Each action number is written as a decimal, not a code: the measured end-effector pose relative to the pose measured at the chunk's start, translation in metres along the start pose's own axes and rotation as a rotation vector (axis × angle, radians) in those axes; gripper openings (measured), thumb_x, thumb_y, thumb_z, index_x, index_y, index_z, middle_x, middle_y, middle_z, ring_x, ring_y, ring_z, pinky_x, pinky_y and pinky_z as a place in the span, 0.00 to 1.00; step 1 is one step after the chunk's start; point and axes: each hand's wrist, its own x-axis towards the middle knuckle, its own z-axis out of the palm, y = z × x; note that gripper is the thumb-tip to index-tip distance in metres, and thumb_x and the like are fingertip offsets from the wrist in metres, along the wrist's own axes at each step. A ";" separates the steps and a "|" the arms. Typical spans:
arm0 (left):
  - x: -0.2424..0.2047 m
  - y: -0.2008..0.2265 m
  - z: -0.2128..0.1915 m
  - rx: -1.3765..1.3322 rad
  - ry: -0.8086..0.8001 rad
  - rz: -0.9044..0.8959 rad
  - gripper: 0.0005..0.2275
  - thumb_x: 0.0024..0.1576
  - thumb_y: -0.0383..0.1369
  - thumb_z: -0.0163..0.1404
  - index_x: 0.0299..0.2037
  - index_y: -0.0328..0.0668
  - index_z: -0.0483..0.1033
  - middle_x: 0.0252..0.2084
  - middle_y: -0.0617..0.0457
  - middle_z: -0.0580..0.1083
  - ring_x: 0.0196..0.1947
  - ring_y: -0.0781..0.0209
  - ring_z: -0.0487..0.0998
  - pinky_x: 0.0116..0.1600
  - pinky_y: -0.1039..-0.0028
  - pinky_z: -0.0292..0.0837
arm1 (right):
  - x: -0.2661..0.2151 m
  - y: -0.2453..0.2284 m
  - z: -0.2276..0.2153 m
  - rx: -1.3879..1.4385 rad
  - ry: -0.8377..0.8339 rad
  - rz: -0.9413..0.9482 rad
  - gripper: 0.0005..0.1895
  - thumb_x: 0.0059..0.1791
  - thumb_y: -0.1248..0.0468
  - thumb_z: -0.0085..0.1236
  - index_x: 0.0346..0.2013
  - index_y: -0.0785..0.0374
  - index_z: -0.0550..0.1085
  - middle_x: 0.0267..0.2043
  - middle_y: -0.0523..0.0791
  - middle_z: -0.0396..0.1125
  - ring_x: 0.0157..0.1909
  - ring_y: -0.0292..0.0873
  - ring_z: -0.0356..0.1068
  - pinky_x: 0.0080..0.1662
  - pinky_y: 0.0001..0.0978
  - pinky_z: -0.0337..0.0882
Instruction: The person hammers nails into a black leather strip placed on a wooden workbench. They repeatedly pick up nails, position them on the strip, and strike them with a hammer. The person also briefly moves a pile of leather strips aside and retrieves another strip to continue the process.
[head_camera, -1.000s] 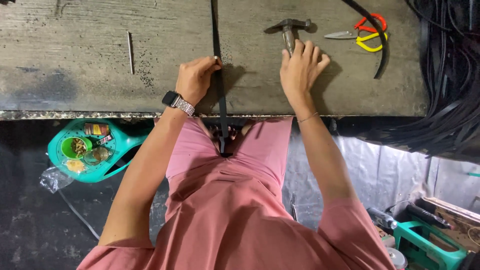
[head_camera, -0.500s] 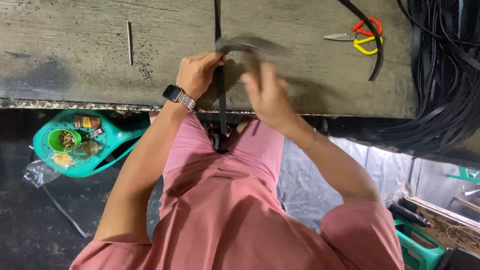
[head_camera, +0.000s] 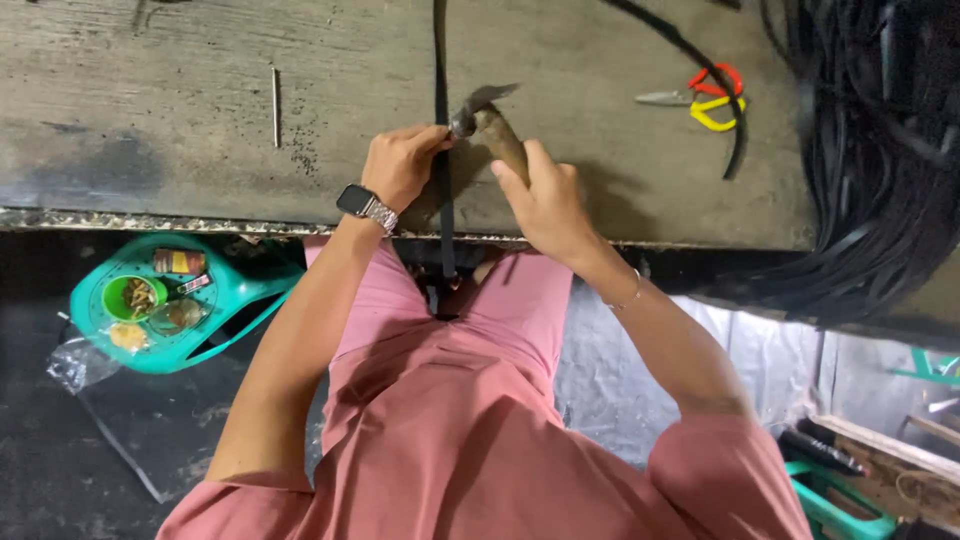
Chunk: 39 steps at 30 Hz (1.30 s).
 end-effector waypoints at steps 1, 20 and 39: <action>0.005 0.003 -0.002 -0.022 0.017 0.002 0.04 0.64 0.26 0.53 0.43 0.49 0.77 0.34 0.54 0.80 0.36 0.47 0.83 0.39 0.62 0.79 | 0.004 -0.006 -0.014 -0.033 0.047 0.026 0.16 0.56 0.53 0.55 0.33 0.61 0.68 0.18 0.50 0.65 0.20 0.51 0.67 0.24 0.40 0.62; -0.002 0.001 -0.006 -0.165 0.009 -0.044 0.01 0.65 0.31 0.57 0.42 0.50 0.79 0.31 0.54 0.78 0.36 0.47 0.83 0.40 0.66 0.79 | -0.002 0.123 0.027 -0.343 0.398 0.068 0.17 0.53 0.56 0.62 0.51 0.61 0.73 0.28 0.61 0.73 0.31 0.66 0.76 0.32 0.56 0.72; 0.003 0.009 -0.014 -0.169 0.020 -0.060 0.01 0.63 0.24 0.57 0.40 0.39 0.80 0.31 0.48 0.79 0.35 0.42 0.83 0.40 0.61 0.79 | 0.003 0.020 -0.001 0.007 0.047 -0.054 0.13 0.55 0.57 0.58 0.32 0.60 0.67 0.17 0.48 0.63 0.21 0.52 0.68 0.26 0.38 0.64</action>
